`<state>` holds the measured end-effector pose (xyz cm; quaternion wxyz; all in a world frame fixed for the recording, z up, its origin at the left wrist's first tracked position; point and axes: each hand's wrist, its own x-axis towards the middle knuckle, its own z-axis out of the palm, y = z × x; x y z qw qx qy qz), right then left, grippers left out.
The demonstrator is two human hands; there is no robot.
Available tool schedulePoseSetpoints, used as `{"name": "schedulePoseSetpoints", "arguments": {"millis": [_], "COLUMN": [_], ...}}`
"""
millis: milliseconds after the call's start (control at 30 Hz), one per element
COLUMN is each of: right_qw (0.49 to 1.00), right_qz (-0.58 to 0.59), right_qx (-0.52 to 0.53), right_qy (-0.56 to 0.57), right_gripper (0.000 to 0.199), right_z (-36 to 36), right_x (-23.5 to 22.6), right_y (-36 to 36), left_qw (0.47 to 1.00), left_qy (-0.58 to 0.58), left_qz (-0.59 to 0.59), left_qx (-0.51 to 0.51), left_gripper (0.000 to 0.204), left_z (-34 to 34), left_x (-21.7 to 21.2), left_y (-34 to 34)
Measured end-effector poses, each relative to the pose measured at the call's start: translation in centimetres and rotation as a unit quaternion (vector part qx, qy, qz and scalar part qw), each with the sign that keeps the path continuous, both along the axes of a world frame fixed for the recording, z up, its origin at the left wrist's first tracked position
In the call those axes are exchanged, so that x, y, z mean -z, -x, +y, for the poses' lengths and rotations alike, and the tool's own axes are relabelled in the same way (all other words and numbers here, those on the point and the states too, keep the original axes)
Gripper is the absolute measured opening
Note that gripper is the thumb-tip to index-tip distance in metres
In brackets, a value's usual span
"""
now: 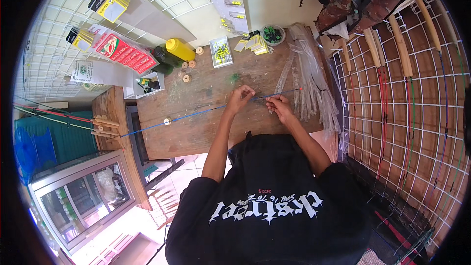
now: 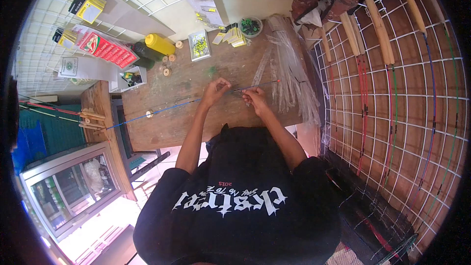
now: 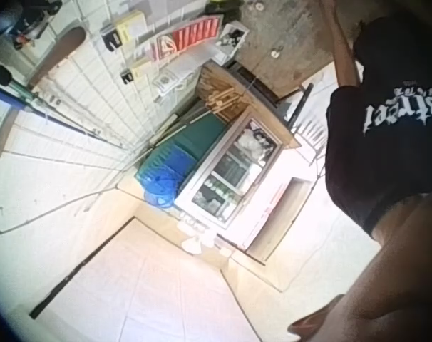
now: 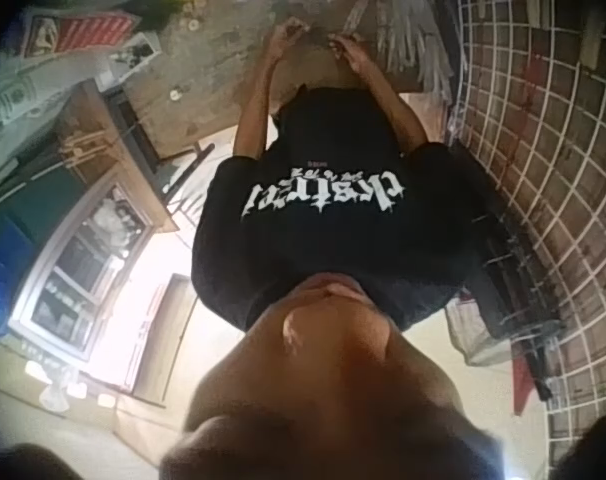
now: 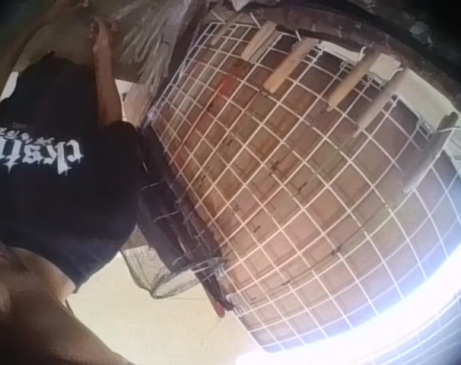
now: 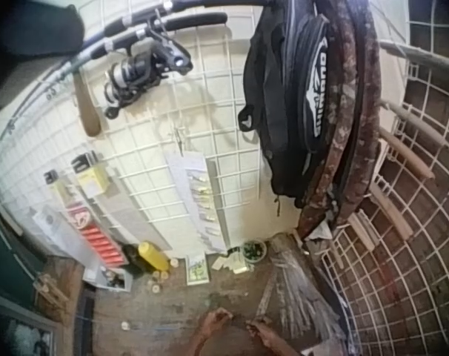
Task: The recorder is assembling fishing rods and tackle by sliding stoppers and floats onto the rods at a workbench.
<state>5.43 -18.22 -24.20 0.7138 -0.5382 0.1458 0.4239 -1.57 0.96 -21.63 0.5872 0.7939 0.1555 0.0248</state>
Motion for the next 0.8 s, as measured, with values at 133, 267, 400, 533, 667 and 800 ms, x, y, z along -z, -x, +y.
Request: {"name": "schedulePoseSetpoints", "arguments": {"millis": [133, 267, 400, 533, 667, 800], "right_qw": [1.000, 0.998, 0.998, 0.995, 0.938, 0.858], "right_qz": [-0.012, -0.047, -0.042, -0.031, -0.240, -0.421], "right_qx": [0.000, -0.036, -0.021, -0.029, -0.022, -0.020], "right_qy": [0.018, 0.036, 0.029, 0.094, 0.249, 0.293], "right_gripper": [0.017, 0.019, 0.022, 0.023, 0.026, 0.020], "right_z": [0.1, 0.2, 0.1, -0.2, -0.8, 0.7], "right_x": [-0.1, 0.0, 0.0, -0.9, -0.2, -2.6], "right_y": [0.1, 0.1, 0.1, -0.3, -1.3, -1.9], "left_qw": [0.995, 0.991, 0.996, 0.995, 0.995, 0.993], "left_qy": [-0.096, -0.127, -0.077, -0.071, -0.075, -0.098], "left_qz": [-0.027, -0.031, 0.009, -0.003, -0.012, -0.041], "left_qx": [-0.008, -0.020, -0.050, -0.074, -0.072, -0.044], "left_gripper": [0.013, 0.014, 0.015, 0.015, 0.016, 0.013], "left_z": [-0.4, -0.6, -1.2, -1.5, -1.8, -1.4], "left_x": [-1.0, -1.1, -1.6, -1.8, -1.8, -1.7], "left_y": [0.8, 1.0, 0.7, 0.6, 0.4, 0.4]}}
